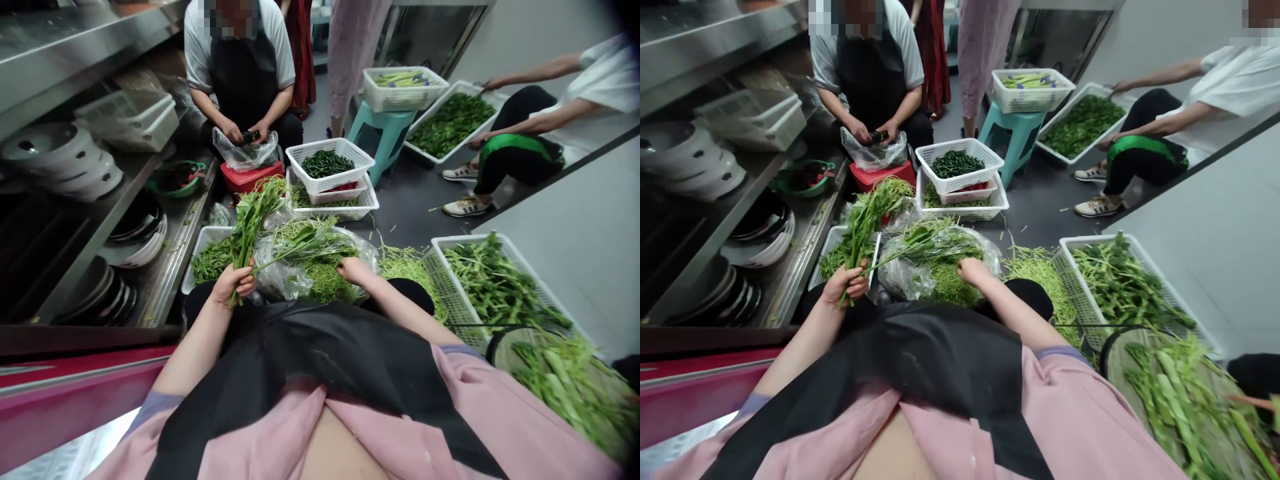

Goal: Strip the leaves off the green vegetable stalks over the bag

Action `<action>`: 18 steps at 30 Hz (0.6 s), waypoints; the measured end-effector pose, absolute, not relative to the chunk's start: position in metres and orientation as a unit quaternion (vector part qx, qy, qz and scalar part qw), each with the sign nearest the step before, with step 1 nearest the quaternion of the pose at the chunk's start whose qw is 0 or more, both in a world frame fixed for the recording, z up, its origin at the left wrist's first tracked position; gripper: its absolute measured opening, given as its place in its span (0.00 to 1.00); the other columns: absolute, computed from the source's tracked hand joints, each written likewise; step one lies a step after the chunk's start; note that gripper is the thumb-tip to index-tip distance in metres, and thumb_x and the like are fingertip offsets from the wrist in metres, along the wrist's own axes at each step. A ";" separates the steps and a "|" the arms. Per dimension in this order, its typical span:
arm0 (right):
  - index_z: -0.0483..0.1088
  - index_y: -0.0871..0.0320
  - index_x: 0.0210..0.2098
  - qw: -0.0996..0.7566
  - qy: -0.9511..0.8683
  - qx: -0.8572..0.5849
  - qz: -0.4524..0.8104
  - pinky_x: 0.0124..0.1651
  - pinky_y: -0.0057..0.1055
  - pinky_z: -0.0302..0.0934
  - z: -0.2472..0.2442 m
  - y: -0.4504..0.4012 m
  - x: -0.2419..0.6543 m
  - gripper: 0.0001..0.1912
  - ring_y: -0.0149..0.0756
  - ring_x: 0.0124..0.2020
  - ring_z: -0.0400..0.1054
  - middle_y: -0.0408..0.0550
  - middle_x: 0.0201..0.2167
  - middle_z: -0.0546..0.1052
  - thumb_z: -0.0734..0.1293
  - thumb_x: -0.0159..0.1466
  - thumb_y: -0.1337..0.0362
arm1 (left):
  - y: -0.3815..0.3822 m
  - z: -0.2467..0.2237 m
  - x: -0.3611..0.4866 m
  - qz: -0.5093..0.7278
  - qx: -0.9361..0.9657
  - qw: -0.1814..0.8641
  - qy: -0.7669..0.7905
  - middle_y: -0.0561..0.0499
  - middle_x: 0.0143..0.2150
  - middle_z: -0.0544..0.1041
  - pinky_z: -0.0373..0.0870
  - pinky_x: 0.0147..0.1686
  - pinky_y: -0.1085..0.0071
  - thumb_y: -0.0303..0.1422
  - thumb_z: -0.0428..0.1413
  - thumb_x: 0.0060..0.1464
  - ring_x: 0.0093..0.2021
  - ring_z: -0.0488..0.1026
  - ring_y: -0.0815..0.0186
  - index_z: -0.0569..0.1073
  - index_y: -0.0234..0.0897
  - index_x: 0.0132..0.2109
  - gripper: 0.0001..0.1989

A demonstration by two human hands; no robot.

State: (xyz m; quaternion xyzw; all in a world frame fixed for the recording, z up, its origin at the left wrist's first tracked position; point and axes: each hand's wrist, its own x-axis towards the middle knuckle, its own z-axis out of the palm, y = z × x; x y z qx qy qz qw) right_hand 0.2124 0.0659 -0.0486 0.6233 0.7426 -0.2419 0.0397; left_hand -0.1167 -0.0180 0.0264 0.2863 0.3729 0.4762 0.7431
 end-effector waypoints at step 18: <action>0.76 0.58 0.32 -0.163 0.877 0.449 0.041 0.43 0.37 0.65 0.010 0.041 0.227 0.18 0.42 0.40 0.72 0.55 0.34 0.79 0.57 0.69 0.60 | -0.015 0.036 -0.091 0.403 0.316 0.774 0.373 0.67 0.18 0.52 0.43 0.13 0.83 0.36 0.63 0.48 0.11 0.50 0.80 0.59 0.39 0.39 0.19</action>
